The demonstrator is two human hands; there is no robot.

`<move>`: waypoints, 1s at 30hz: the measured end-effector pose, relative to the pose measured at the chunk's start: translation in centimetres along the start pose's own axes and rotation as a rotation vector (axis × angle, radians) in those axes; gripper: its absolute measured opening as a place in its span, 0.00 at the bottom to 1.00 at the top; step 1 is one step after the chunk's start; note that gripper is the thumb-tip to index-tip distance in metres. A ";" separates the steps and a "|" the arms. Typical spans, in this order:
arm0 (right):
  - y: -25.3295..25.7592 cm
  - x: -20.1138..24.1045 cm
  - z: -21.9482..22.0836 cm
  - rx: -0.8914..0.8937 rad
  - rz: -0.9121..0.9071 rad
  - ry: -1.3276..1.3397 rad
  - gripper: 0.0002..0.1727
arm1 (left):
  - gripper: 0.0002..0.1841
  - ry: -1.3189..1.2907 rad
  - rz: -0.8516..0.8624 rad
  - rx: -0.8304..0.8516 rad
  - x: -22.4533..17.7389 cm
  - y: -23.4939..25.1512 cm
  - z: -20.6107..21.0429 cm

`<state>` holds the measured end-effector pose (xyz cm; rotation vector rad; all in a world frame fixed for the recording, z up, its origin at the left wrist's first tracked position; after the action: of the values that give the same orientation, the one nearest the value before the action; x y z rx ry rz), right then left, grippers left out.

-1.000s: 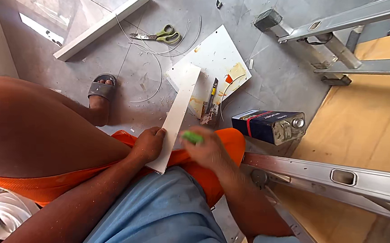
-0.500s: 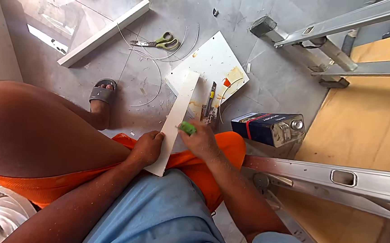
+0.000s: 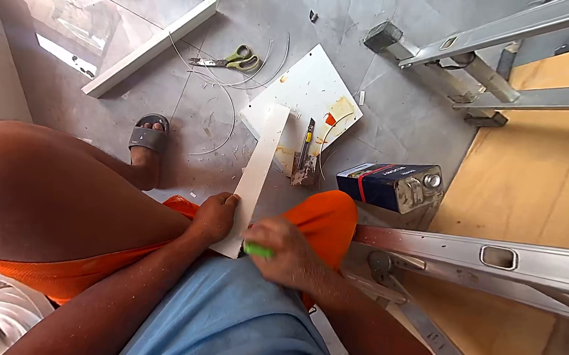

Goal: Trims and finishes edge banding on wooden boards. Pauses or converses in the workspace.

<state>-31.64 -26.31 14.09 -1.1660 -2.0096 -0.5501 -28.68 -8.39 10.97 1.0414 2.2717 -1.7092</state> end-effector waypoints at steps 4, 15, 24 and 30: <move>0.4 1.0 -1.5 0.091 0.150 0.234 0.09 | 0.24 0.005 0.011 0.003 -0.2 0.2 0.0; 7.3 -10.2 -3.3 -0.035 0.758 0.277 0.21 | 0.25 -0.031 -0.037 0.001 0.5 0.6 -0.2; 7.0 -3.0 -2.9 0.409 0.697 0.191 0.20 | 0.24 -0.115 -0.056 0.019 0.8 0.6 0.0; 13.8 -19.5 -3.6 -0.215 0.925 0.011 0.32 | 0.24 -0.062 -0.065 0.031 1.5 0.5 0.0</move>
<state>-12.10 -32.61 1.35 -2.0155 -1.1989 -0.2811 -29.54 -7.66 9.90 0.9162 2.2722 -1.7813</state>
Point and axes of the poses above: each hand's wrist, its own y-axis towards the middle knuckle, its own z-axis out of the palm, x = y × z, the point moved 1 cm from there along y, towards the middle knuckle, and after that the axes turned 12 degrees about -x, right-handed, at the moved point
